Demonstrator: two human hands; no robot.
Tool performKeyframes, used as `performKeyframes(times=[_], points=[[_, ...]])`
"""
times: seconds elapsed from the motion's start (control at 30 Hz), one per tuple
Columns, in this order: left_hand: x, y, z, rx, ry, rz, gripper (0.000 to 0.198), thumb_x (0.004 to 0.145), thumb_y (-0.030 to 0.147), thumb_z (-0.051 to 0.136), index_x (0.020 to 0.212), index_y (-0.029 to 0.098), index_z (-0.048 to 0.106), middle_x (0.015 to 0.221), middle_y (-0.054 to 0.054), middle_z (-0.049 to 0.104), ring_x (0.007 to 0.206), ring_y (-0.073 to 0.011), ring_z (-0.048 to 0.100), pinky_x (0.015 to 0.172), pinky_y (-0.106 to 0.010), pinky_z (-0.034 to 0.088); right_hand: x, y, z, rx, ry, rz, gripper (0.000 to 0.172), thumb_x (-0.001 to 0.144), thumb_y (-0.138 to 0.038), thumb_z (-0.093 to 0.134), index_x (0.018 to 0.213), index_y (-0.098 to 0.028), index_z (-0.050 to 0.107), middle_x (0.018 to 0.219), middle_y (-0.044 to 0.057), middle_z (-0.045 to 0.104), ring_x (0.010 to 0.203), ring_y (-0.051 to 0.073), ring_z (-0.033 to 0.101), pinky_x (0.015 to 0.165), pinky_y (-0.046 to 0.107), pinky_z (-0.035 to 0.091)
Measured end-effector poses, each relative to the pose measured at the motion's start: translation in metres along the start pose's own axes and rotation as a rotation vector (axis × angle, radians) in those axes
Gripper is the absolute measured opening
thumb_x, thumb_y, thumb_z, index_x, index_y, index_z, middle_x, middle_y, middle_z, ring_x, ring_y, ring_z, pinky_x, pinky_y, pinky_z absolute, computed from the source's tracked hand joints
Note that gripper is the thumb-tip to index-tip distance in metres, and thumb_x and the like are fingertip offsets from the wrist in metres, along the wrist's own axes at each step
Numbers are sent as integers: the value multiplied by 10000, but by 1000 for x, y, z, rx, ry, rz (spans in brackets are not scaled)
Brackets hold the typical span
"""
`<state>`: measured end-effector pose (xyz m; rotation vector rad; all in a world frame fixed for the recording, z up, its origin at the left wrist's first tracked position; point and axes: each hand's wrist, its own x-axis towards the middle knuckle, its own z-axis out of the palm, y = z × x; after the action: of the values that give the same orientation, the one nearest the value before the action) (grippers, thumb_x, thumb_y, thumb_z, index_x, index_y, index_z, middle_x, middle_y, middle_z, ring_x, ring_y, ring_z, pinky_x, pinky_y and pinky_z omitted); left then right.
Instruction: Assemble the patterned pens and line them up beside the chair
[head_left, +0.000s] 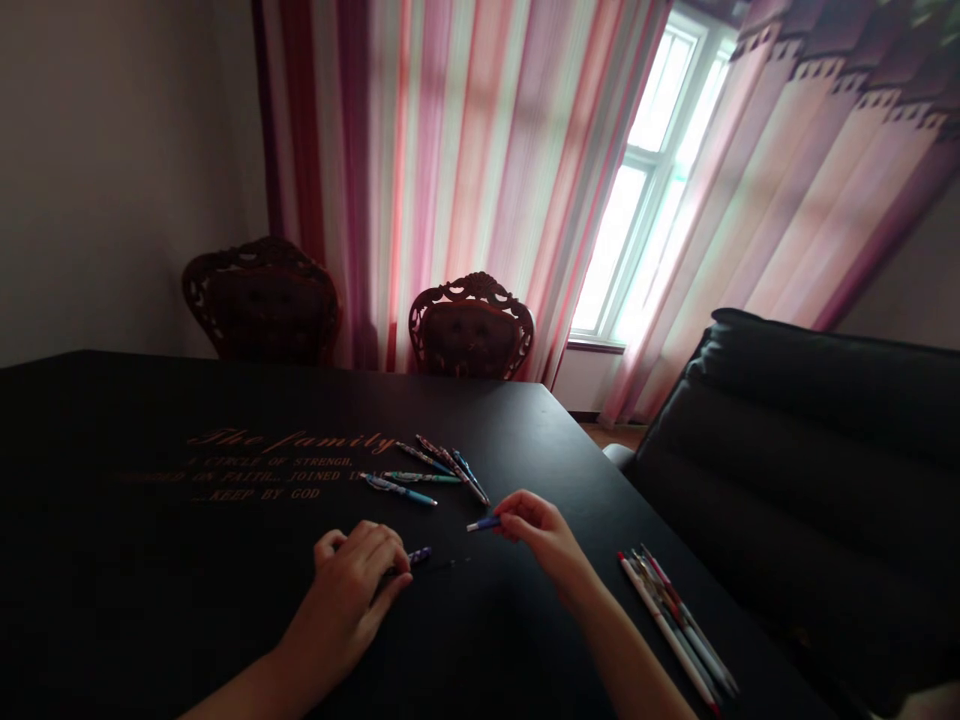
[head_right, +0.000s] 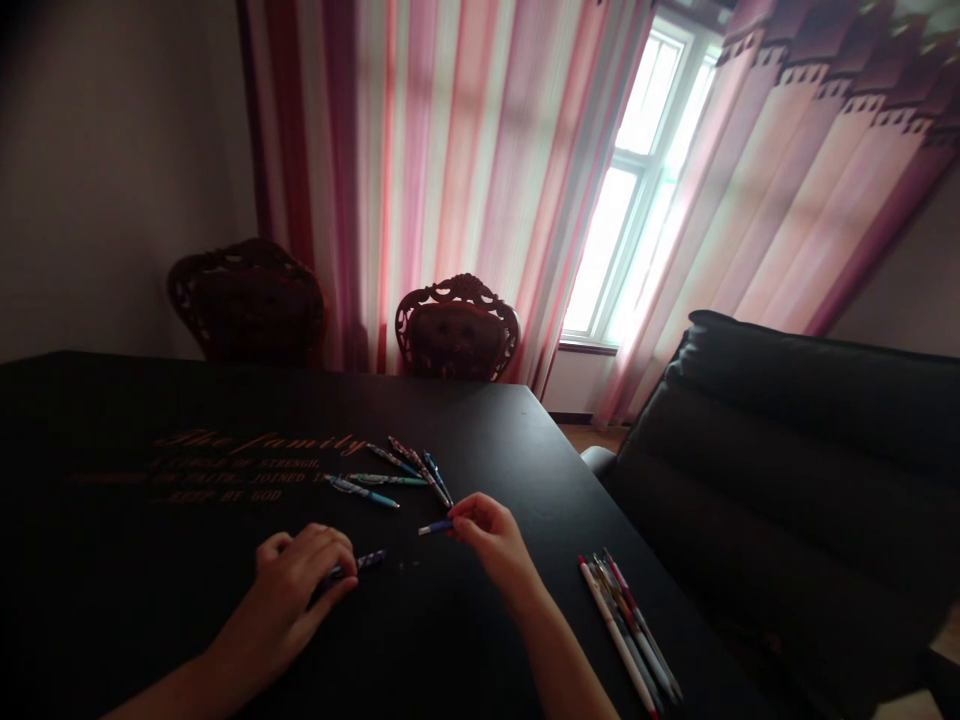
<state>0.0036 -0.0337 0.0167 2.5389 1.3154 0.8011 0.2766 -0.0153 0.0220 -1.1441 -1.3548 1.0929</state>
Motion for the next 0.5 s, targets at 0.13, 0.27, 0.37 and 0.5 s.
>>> performKeyframes(times=[0.13, 0.27, 0.37, 0.5], points=[[1, -7, 4, -23, 8, -57, 57, 906, 256, 541, 881, 246, 592, 862, 22, 652, 823, -190, 595, 859, -402, 259, -2, -3, 4, 32, -24, 2, 165, 745, -315, 706, 810, -165, 682, 698, 3, 669, 669, 140, 585, 634, 240, 414], [1, -10, 7, -25, 16, -70, 69, 906, 284, 548, 873, 244, 593, 855, 23, 652, 819, -188, 602, 865, -402, 259, -4, -4, 4, 50, -32, 9, 150, 747, -297, 703, 812, -163, 686, 724, 9, 678, 696, 153, 606, 665, 253, 437], [1, -12, 8, -23, 25, -73, 76, 907, 291, 547, 869, 244, 594, 843, 26, 651, 809, -185, 604, 877, -405, 255, -4, -4, 3, 45, -27, 5, 143, 745, -293, 703, 805, -163, 687, 718, 8, 676, 688, 152, 605, 665, 256, 441], [1, -13, 9, -37, 21, -74, 85, 907, 307, 548, 872, 248, 599, 845, 30, 659, 810, -187, 612, 881, -407, 252, -4, -5, 4, 48, -32, 7, 143, 745, -298, 702, 799, -166, 688, 709, 5, 672, 688, 156, 610, 662, 258, 441]])
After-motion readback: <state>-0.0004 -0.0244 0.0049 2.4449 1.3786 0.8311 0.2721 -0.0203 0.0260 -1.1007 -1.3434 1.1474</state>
